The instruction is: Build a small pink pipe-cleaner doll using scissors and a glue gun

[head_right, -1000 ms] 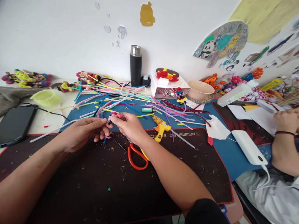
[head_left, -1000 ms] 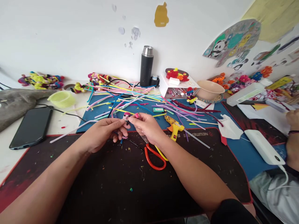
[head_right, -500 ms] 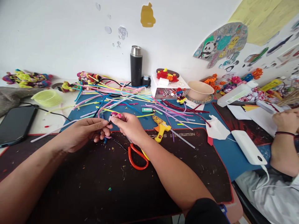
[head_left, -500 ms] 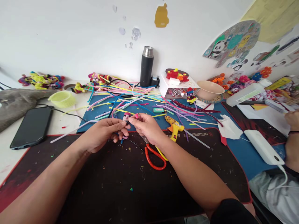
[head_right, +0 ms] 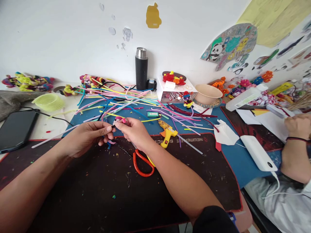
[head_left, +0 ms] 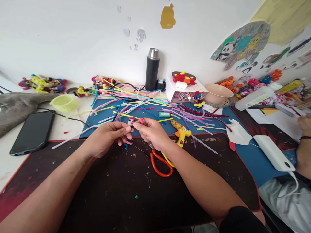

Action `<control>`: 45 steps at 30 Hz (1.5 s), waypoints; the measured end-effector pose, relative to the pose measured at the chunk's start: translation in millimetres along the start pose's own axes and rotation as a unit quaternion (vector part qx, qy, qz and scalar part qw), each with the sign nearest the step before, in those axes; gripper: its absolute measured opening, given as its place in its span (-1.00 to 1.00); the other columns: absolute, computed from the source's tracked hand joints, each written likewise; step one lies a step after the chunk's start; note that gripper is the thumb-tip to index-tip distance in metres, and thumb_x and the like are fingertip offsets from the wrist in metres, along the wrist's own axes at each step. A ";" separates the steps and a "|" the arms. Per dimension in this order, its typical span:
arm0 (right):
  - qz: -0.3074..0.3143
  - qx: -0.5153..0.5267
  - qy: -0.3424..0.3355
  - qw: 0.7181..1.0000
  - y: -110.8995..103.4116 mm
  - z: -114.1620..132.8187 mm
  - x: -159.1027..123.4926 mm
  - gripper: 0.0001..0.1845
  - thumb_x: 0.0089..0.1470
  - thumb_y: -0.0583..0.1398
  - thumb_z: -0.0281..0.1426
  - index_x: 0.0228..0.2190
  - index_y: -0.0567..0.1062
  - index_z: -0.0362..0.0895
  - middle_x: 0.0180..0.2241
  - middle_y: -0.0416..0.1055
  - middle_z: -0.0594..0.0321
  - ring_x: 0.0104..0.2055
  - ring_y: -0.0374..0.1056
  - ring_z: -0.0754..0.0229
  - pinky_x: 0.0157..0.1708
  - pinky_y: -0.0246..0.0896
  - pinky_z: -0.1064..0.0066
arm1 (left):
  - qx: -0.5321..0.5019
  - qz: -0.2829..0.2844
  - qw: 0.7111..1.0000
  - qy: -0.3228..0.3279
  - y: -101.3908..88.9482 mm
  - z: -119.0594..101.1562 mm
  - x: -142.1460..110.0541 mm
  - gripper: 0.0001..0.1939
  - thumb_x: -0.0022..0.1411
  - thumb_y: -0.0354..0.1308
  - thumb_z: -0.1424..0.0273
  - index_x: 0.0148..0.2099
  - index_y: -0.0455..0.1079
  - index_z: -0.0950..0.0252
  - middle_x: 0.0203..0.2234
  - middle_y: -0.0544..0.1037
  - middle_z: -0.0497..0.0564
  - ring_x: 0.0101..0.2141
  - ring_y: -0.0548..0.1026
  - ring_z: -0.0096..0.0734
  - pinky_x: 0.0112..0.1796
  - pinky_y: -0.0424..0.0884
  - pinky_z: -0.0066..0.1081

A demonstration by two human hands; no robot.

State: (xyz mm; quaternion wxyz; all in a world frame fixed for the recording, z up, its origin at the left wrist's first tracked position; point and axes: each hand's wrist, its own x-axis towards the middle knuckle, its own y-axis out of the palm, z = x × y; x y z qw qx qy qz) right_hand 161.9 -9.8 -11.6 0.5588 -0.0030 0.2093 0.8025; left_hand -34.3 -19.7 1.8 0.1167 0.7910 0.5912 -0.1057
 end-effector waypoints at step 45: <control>-0.013 -0.152 -0.105 0.983 -2.7 -4.9 3.0 -0.66 0.26 0.33 -0.07 -0.29 0.54 -0.10 -0.54 0.24 0.44 -0.52 0.09 0.31 -0.48 -0.01 0.44 | -0.030 -0.080 0.994 0.066 -0.4 -10.7 -4.9 -0.69 -0.08 0.54 0.15 -0.44 0.59 0.25 -0.62 0.50 -0.07 -0.56 0.38 -0.45 -0.54 0.29 -0.47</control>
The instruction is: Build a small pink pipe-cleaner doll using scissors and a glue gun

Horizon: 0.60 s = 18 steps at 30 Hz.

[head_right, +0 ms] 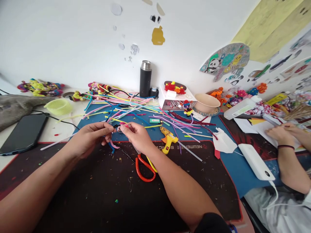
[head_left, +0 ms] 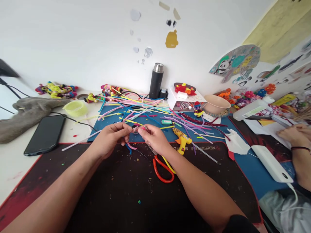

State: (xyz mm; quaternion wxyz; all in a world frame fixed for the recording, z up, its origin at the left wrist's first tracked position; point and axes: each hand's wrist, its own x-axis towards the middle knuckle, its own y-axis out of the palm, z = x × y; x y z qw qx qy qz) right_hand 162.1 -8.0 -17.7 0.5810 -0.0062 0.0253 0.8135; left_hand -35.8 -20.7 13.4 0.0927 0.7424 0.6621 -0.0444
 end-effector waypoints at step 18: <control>0.088 -0.559 -0.110 0.817 18.0 37.8 0.9 -0.83 0.41 0.28 -0.29 -0.18 0.63 -0.12 -0.16 0.58 0.15 -0.15 0.45 0.11 -0.27 0.04 0.33 | -0.046 -0.045 0.995 0.080 -11.0 -0.3 5.5 -0.68 -0.02 0.49 0.13 -0.42 0.55 0.26 -0.62 0.46 -0.08 -0.57 0.34 -0.45 -0.53 0.27 -0.45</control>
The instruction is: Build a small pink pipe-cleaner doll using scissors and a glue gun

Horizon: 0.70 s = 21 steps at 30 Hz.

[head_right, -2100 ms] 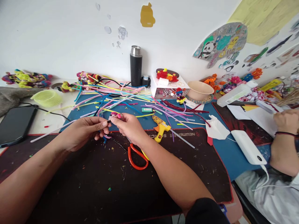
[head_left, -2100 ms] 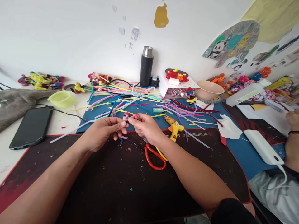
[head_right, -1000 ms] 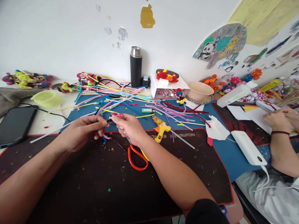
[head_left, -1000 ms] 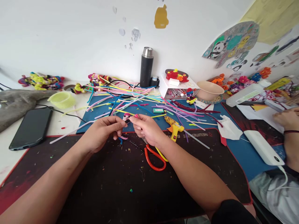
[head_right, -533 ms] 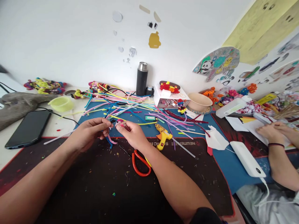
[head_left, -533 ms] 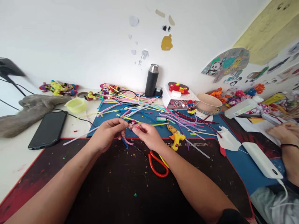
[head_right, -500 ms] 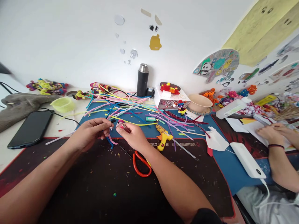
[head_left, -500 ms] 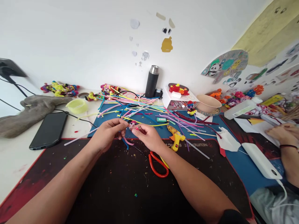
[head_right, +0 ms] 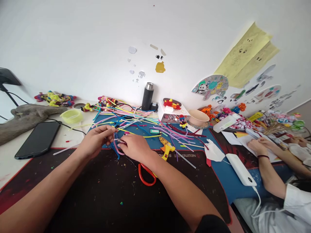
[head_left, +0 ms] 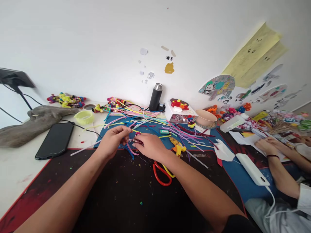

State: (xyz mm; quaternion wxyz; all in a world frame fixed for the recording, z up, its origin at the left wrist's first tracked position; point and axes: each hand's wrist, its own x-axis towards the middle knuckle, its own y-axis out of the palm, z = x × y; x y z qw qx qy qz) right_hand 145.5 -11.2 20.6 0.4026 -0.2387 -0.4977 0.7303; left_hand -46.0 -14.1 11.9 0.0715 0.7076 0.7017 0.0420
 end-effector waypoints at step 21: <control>0.122 -0.130 0.141 0.974 -24.2 -1.4 -114.4 -0.58 0.36 0.28 -0.25 0.19 0.56 -0.08 0.07 0.58 -0.01 0.06 0.56 -0.17 -0.01 0.36 0.14 | 0.031 0.032 0.999 0.024 0.9 6.7 1.1 -0.56 -0.06 0.49 0.01 -0.50 0.44 0.24 -0.63 0.43 -0.09 -0.57 0.37 -0.42 -0.51 0.29 -0.44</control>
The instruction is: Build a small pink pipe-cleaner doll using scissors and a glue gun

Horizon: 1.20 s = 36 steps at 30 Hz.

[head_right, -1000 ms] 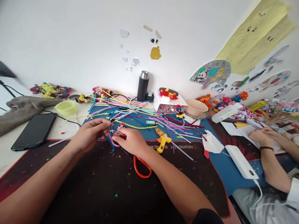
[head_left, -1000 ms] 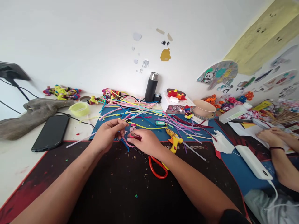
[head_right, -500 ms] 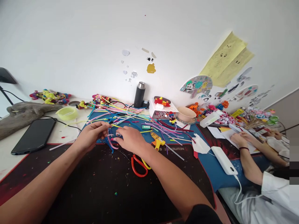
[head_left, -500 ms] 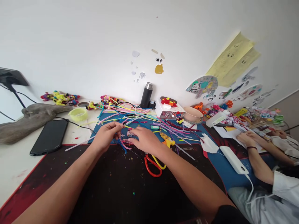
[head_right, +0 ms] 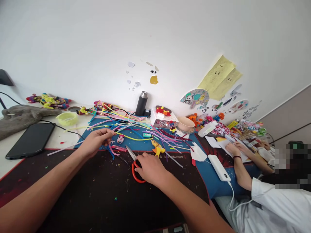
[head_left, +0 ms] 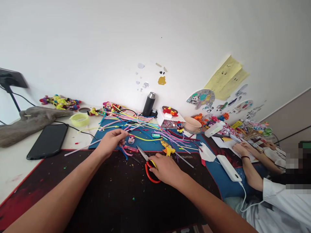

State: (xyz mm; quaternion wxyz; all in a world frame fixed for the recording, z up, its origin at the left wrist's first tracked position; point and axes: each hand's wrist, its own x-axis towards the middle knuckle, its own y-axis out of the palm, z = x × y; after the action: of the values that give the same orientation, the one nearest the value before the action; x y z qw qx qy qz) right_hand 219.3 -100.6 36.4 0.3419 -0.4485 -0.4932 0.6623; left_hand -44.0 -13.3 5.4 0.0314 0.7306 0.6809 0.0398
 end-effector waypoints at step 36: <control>-0.130 0.775 -0.024 0.618 27.1 -11.8 13.7 -0.46 0.16 0.41 0.09 -0.25 0.51 -0.14 -0.50 0.35 0.37 -0.65 0.10 0.40 -0.63 0.01 0.48 | 0.018 0.017 1.000 0.017 -0.7 3.7 2.0 -0.56 0.01 0.42 -0.02 -0.48 0.41 0.22 -0.63 0.43 -0.11 -0.57 0.36 -0.42 -0.50 0.26 -0.44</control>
State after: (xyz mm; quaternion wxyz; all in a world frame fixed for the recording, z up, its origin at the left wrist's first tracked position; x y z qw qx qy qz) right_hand 225.1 -91.7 5.5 0.6330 0.0681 0.1418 0.7580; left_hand -44.2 -11.2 1.7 0.0055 0.7419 0.6692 0.0405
